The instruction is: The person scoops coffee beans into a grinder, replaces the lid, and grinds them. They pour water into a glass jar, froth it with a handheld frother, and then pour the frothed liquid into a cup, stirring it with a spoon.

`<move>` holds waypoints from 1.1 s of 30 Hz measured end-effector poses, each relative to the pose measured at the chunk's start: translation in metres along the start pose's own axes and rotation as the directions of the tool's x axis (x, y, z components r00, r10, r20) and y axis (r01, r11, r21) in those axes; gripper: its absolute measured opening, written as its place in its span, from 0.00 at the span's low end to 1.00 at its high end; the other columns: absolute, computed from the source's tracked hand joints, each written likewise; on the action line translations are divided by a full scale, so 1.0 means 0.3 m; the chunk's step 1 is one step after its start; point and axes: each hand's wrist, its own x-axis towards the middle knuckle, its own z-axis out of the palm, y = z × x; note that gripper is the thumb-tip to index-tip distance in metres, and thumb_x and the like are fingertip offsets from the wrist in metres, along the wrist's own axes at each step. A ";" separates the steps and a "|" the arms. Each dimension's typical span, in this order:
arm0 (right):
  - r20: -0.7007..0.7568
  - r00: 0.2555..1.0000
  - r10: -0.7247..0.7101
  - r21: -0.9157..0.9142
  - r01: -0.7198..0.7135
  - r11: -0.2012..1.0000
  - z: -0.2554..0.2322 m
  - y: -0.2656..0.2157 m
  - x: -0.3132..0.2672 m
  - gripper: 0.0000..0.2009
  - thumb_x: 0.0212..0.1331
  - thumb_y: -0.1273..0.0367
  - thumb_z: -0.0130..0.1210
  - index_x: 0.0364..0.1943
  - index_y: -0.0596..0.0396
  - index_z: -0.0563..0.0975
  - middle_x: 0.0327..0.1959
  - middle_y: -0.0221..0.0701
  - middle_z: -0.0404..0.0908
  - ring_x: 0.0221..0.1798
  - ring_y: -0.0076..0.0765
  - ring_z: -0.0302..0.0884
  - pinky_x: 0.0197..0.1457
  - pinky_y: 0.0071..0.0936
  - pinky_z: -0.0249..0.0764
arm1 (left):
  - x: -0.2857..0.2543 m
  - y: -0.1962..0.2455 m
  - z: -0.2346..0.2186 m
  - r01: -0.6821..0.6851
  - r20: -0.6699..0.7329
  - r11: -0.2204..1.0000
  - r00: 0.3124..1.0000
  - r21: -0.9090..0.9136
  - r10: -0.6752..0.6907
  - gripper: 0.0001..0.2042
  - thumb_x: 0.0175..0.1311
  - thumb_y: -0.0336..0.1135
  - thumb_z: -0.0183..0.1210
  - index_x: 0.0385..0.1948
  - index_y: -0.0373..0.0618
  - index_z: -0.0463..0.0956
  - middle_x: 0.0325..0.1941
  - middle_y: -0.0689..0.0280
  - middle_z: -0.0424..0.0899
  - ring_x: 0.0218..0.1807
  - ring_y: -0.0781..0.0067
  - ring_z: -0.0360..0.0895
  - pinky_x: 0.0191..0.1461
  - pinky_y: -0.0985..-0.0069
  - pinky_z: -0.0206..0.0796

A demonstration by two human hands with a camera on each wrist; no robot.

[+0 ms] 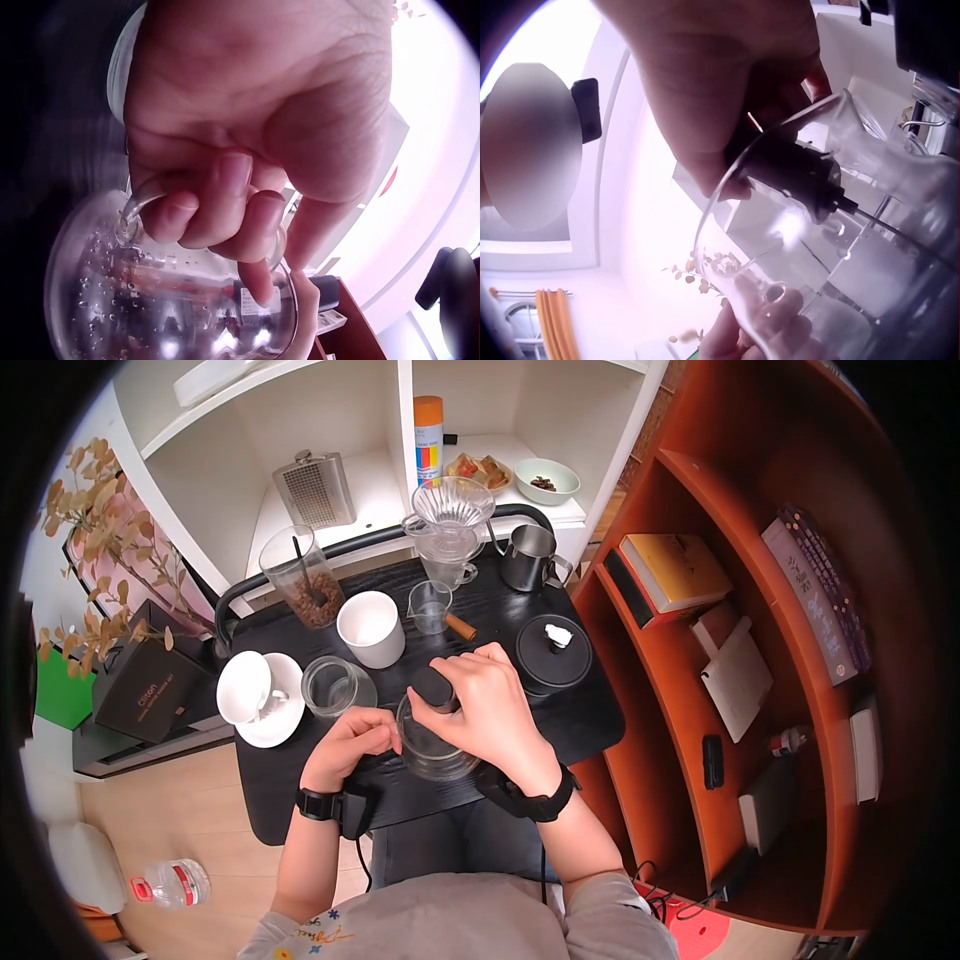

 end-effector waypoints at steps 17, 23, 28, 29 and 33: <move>-0.078 0.996 0.042 0.140 -0.031 0.990 0.037 0.020 -0.008 0.08 0.44 0.70 0.62 0.20 0.55 0.74 0.17 0.30 0.75 0.22 0.36 0.72 0.37 0.26 0.62 | -0.002 0.006 -0.010 0.048 0.040 0.998 0.998 -0.031 -0.046 0.12 0.65 0.37 0.53 0.27 0.38 0.76 0.26 0.74 0.75 0.25 0.90 0.60 0.29 0.87 0.49; -0.040 0.996 0.076 0.164 -0.068 0.984 0.051 0.025 -0.015 0.15 0.43 0.67 0.64 0.30 0.65 0.78 0.17 0.38 0.76 0.22 0.43 0.74 0.37 0.28 0.65 | 0.003 0.004 -0.001 0.012 -0.001 1.000 1.000 -0.006 -0.012 0.15 0.64 0.39 0.53 0.25 0.33 0.75 0.17 0.77 0.64 0.20 0.89 0.51 0.24 0.85 0.40; -0.103 0.994 0.044 0.152 -0.028 0.988 0.067 0.028 -0.023 0.06 0.43 0.71 0.63 0.21 0.53 0.75 0.18 0.27 0.76 0.21 0.32 0.71 0.37 0.25 0.60 | -0.002 -0.009 -0.020 0.039 0.047 0.998 0.998 -0.054 -0.037 0.12 0.65 0.37 0.53 0.26 0.37 0.76 0.23 0.75 0.73 0.24 0.90 0.58 0.27 0.87 0.47; -0.106 0.994 0.040 0.151 -0.024 0.988 0.064 0.025 -0.021 0.06 0.43 0.71 0.63 0.21 0.53 0.75 0.18 0.27 0.76 0.21 0.32 0.71 0.37 0.25 0.60 | -0.001 -0.007 -0.019 0.036 0.048 0.998 0.998 -0.051 -0.033 0.12 0.65 0.37 0.53 0.26 0.37 0.76 0.23 0.75 0.73 0.24 0.90 0.58 0.27 0.87 0.47; -0.028 1.000 0.003 0.258 0.004 0.966 0.053 0.011 -0.020 0.08 0.43 0.69 0.63 0.19 0.53 0.74 0.16 0.28 0.75 0.21 0.33 0.71 0.37 0.26 0.59 | 0.001 -0.008 -0.021 0.035 0.043 0.998 0.999 -0.045 -0.033 0.12 0.65 0.36 0.53 0.26 0.38 0.76 0.23 0.76 0.72 0.24 0.90 0.57 0.27 0.87 0.47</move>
